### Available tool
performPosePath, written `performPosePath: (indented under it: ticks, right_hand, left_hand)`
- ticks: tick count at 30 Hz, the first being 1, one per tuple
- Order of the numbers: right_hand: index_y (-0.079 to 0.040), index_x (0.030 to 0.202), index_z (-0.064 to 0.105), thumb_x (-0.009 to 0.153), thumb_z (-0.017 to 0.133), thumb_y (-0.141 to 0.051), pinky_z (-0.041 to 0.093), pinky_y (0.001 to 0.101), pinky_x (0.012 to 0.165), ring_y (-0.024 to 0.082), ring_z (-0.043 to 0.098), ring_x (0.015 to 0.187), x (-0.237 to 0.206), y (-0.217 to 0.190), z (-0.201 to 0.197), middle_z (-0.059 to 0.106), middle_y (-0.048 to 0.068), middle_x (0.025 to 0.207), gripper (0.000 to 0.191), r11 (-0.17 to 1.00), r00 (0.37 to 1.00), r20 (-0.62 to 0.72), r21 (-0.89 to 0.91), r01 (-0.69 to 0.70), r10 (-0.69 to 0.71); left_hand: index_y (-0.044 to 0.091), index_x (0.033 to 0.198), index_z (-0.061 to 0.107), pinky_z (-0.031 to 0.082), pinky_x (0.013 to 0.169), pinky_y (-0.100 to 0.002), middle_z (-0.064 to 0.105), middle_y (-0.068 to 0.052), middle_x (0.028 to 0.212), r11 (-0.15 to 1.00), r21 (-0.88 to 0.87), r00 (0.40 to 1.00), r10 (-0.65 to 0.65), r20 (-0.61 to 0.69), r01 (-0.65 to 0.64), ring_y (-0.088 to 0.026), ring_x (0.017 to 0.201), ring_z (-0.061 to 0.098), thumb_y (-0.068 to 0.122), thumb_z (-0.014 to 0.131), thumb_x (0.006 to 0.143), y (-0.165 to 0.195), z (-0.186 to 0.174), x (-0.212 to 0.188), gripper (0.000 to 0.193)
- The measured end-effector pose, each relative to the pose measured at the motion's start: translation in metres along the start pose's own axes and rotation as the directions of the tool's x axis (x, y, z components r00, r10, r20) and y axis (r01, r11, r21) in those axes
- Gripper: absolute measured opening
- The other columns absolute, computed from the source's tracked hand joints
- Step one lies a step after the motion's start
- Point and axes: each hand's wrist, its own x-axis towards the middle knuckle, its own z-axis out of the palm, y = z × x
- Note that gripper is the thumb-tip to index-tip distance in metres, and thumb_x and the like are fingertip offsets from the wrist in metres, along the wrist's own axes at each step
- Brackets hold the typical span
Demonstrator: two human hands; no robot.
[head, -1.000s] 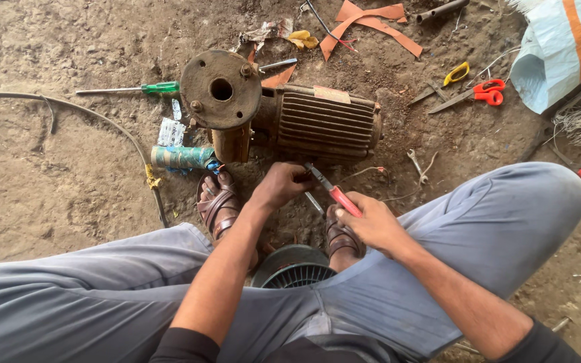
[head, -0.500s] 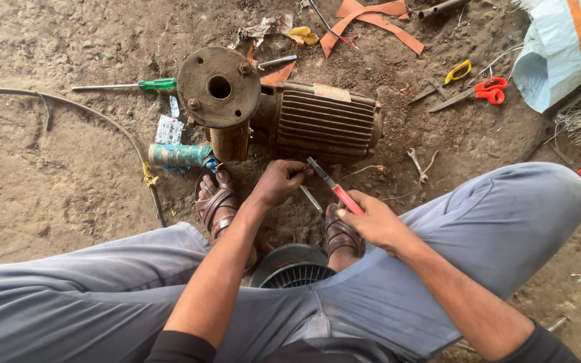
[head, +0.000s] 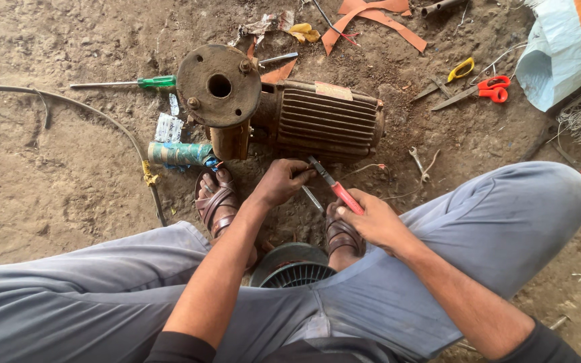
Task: The person sits on the ground beside an electric motor pump and works on its wiring, using pliers to cut and strip a red wire and a screwdriver near the motor terminal box. The person twists and positions the wire ends and reaches for small parts and tools scattered on the ground.
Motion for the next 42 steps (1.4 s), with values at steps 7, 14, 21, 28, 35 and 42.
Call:
performPosePath:
  ticks: [7,14,21,28,35,42]
  right_hand:
    - [-0.01,0.114,0.073,0.09,0.069,-0.027,0.055,0.032,0.084,0.016,0.072,0.092,-0.006,-0.009,0.001,0.078,0.007,0.098,0.03,0.992,0.999,0.028,0.115,-0.046,0.044]
    - [-0.009,0.112,0.073,0.091,0.068,-0.024,0.055,0.0308,0.085,0.014,0.07,0.092,-0.011,-0.008,0.001,0.078,0.004,0.098,0.026,0.978,0.999,0.025,0.203,-0.037,0.033]
    - [-0.009,0.11,0.074,0.092,0.068,-0.023,0.053,0.0309,0.083,0.014,0.068,0.091,-0.016,-0.006,0.004,0.076,0.004,0.096,0.024,0.974,0.998,0.011,0.218,-0.055,0.054]
    - [-0.008,0.115,0.069,0.094,0.066,-0.017,0.053,0.031,0.083,0.014,0.067,0.092,-0.011,0.003,0.011,0.073,0.004,0.097,0.022,0.903,0.997,-0.009,0.425,-0.069,0.081]
    - [-0.002,0.118,0.06,0.1,0.062,-0.014,0.057,0.0277,0.086,0.014,0.07,0.092,-0.011,0.007,0.012,0.072,0.006,0.098,0.022,0.739,0.988,-0.071,0.657,0.15,-0.137]
    - [-0.022,0.141,0.052,0.096,0.054,-0.025,0.043,0.0431,0.093,0.014,0.061,0.113,0.016,0.012,-0.023,0.071,0.002,0.119,0.045,0.701,0.939,-0.29,0.709,0.079,0.187]
  left_hand:
    - [0.009,0.1,0.08,0.053,0.07,-0.035,0.077,-0.01,0.088,1.0,0.011,0.999,0.013,-0.03,-0.012,-0.017,0.077,0.07,0.037,0.086,0.077,0.006,0.0,-0.003,0.037]
    - [0.008,0.096,0.08,0.051,0.063,-0.029,0.076,-0.004,0.079,0.991,-0.131,0.997,0.027,-0.074,-0.036,-0.008,0.068,0.064,0.027,0.086,0.077,0.002,0.009,-0.003,0.027]
    - [0.009,0.092,0.082,0.049,0.059,-0.03,0.075,-0.007,0.073,0.995,-0.097,0.992,-0.013,-0.125,0.001,-0.011,0.063,0.062,0.026,0.088,0.075,-0.006,0.015,-0.001,0.025]
    - [0.005,0.078,0.08,0.043,0.051,-0.027,0.075,-0.007,0.068,0.973,-0.225,0.941,-0.13,-0.312,0.06,-0.009,0.056,0.063,0.03,0.088,0.083,-0.022,0.037,0.004,0.027]
    - [0.004,0.064,0.052,0.03,0.048,-0.027,0.048,0.006,0.06,0.912,-0.401,0.915,-0.087,-0.395,-0.086,-0.004,0.056,0.041,0.027,0.09,0.084,-0.025,0.04,0.009,0.049]
    - [0.002,0.09,0.06,0.041,0.062,-0.025,0.053,0.003,0.073,0.933,-0.314,0.924,0.047,-0.379,-0.176,-0.007,0.069,0.047,0.016,0.066,0.092,-0.014,0.029,-0.004,0.016]
